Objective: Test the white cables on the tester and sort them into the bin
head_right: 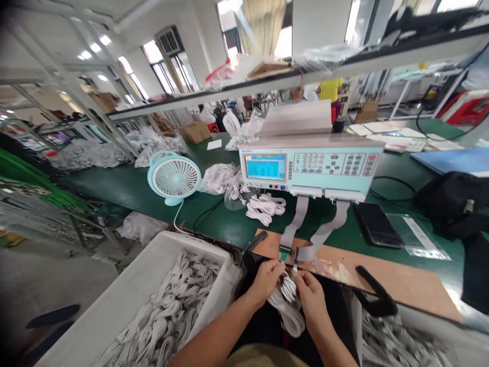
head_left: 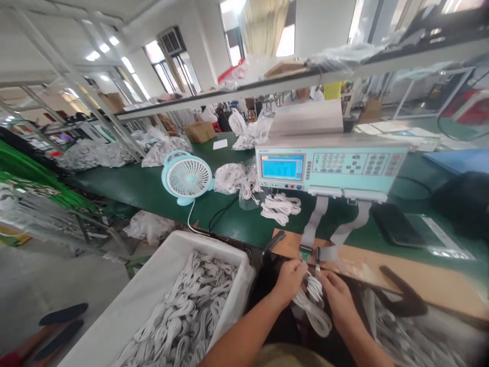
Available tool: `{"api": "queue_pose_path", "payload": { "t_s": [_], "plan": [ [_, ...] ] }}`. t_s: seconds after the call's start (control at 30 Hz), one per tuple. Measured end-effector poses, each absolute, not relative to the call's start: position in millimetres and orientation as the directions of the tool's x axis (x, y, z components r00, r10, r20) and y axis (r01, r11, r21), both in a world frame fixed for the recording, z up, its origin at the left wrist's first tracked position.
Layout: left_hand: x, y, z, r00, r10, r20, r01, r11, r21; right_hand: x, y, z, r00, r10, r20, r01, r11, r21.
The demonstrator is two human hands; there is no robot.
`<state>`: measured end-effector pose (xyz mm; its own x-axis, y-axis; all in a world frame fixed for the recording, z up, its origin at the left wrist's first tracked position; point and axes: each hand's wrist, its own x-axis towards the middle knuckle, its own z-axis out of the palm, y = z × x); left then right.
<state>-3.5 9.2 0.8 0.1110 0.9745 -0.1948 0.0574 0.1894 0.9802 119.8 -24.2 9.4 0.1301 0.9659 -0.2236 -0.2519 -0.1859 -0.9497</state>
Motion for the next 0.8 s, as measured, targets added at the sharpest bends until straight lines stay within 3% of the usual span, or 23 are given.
{"api": "queue_pose_path", "payload": {
  "t_s": [0.13,0.27,0.37,0.43,0.5,0.57,0.63,0.7,0.8],
  "plan": [
    [2,-6,10,0.161,0.957,-0.243,0.035,0.241,0.97,120,-40,23,0.092,0.972,-0.215,-0.232,-0.189,-0.954],
    [4,-25,19,0.251,0.901,-0.353,-0.005,0.366,0.931,164,-63,27,0.051,0.93,-0.365,-0.186,-0.35,-0.918],
    [0,-31,19,0.201,0.904,-0.377,-0.076,0.398,0.914,232,-91,13,0.116,0.898,-0.425,0.143,-0.438,-0.887],
    [-2,-33,18,0.162,0.92,-0.356,-0.114,0.376,0.92,273,-113,0,0.217,0.896,-0.387,0.493,-0.443,-0.749],
    [0,-35,18,0.153,0.934,-0.324,-0.12,0.343,0.932,292,-129,-7,0.316,0.89,-0.329,0.652,-0.456,-0.606],
    [8,-37,19,0.18,0.941,-0.287,-0.099,0.307,0.946,282,-137,-5,0.231,0.899,-0.371,0.586,-0.433,-0.685],
    [18,-39,22,0.245,0.938,-0.247,-0.062,0.269,0.961,249,-133,5,-0.037,0.916,-0.399,0.347,-0.363,-0.865],
    [25,-42,27,0.317,0.927,-0.202,-0.03,0.223,0.974,209,-122,18,-0.194,0.934,-0.3,0.177,-0.267,-0.947],
    [26,-47,32,0.401,0.894,-0.197,-0.022,0.225,0.974,169,-105,28,-0.224,0.959,-0.171,0.168,-0.134,-0.977]
  ]
}}
